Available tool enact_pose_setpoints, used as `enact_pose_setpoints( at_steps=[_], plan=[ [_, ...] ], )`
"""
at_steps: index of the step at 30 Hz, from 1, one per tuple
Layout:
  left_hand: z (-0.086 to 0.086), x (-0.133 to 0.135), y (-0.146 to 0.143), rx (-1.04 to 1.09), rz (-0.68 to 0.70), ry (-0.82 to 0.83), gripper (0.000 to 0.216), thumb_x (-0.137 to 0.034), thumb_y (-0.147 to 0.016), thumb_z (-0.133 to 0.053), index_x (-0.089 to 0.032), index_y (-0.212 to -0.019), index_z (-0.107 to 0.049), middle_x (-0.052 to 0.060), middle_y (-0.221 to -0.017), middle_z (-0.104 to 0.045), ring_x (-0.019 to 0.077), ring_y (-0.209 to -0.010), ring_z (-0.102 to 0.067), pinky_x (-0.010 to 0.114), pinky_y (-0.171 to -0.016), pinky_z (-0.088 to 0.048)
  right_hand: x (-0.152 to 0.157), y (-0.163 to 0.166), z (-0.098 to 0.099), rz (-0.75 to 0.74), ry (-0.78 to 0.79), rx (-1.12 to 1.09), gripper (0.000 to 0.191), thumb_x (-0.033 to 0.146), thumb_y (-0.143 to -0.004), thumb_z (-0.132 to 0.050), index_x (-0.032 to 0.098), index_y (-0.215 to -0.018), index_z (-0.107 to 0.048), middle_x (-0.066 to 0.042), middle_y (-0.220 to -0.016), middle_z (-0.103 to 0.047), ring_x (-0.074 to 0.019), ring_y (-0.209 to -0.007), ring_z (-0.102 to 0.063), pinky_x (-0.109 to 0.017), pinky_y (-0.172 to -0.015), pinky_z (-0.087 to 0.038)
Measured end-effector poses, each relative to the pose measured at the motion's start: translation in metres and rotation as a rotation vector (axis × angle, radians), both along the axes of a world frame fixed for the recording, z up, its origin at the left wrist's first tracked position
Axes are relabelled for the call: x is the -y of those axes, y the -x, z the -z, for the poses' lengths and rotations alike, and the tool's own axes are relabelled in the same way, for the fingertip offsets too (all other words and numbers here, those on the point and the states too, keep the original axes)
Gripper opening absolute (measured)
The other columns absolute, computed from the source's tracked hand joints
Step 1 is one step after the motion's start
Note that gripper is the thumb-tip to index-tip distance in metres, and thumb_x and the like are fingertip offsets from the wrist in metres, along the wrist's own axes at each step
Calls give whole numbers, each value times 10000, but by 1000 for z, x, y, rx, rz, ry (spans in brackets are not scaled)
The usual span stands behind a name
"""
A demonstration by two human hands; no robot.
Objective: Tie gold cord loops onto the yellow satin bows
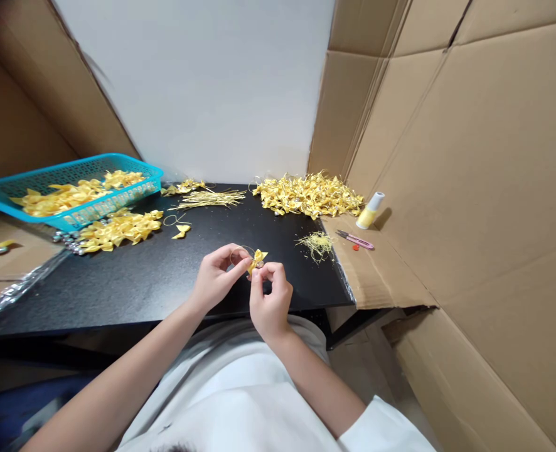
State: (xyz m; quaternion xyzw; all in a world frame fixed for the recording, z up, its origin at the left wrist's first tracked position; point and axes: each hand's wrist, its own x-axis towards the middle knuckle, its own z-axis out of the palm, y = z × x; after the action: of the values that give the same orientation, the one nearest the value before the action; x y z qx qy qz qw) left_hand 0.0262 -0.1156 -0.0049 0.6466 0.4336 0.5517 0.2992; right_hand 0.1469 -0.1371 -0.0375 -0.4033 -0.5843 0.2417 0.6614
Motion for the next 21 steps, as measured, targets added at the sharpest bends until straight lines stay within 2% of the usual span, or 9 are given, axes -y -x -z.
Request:
enact_pose_setpoints(
  at_steps=[7, 21],
  plan=[
    [-1, 0, -1, -4, 52, -6, 124, -257, -861, -600, -174, -769, -591, -12, -705, -600, 102, -594, -557, 230, -589, -437, 0, -1, 1, 1, 10, -8, 102, 218, -894, -549, 213, -838, -465, 24, -715, -560, -129, -656, -635, -263, -647, -530],
    [0, -1, -1, -37, 32, -1, 133, -262, -866, -585, -175, -765, -590, -5, -709, -605, 106, -594, -544, 236, -590, -434, 1, -1, 1, -14, -6, -24, 118, 192, -887, -557, 214, -828, -457, 35, -707, -543, -126, -657, -643, -255, -641, -531]
  ],
)
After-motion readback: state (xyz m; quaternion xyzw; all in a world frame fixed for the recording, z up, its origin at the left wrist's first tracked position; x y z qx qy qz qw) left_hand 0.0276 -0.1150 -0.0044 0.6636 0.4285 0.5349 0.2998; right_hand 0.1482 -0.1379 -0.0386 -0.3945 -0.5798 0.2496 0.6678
